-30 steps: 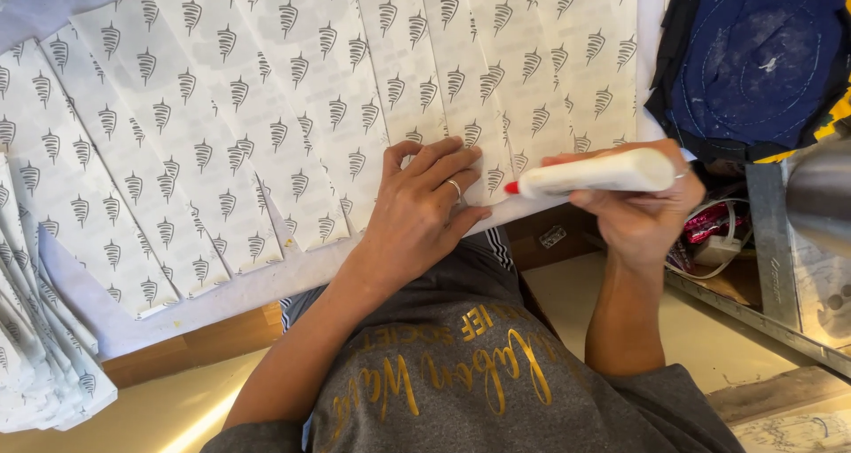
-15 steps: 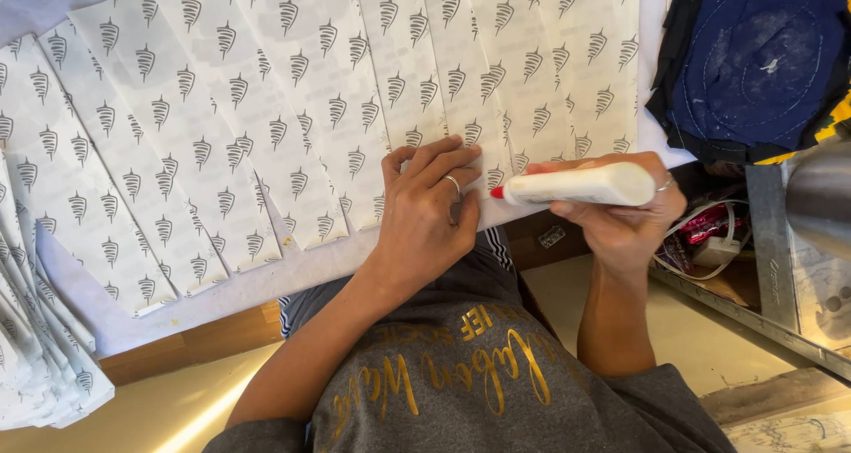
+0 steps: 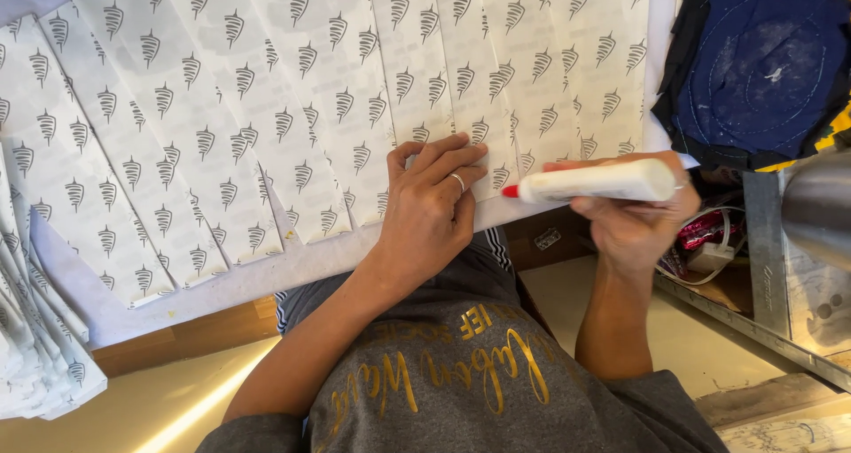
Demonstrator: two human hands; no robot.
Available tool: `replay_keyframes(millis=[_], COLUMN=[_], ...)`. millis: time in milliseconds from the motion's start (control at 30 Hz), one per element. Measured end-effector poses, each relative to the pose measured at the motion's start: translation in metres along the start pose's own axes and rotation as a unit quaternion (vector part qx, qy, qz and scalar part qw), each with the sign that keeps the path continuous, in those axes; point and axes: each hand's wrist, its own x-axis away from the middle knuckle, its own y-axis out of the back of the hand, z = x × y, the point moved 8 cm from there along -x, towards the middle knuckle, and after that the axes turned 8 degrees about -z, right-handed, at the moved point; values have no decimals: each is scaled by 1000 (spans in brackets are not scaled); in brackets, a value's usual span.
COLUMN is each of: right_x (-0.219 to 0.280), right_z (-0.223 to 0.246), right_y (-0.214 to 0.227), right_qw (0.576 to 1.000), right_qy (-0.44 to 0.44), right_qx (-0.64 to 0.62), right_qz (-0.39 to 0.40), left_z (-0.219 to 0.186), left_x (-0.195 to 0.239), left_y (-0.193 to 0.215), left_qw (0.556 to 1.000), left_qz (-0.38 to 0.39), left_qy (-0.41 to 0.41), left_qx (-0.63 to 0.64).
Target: Folding and gluing the edges of printed paper sheets at a workstation.
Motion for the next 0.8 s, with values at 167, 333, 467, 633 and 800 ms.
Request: replay_keyframes(millis=[167,333,467,633,800], right_x=[4,1,-4,-10,-7], right_z=[-7,-15,-12,-4,-2], right_y=[-27,26,52,27,-19], right_qw=[998,998,997,997,996], right_qy=[-39,-17,-6,-4,15], right_qx=[-35,-6,-8,-52,-69], right_qz=[34,-62,-74,-57,45], left_z=[0,0,-2,-2,8], left_x=[-1,1,3,0,11], left_y=[0,-1,7,47,51], left_qw=[1000,1000,999,997,996], left_qz=[3,9,6,-37,22], left_qy=[-5,-5,-42,-58,-39], left_qx=[-11,-1,22,-24,-74])
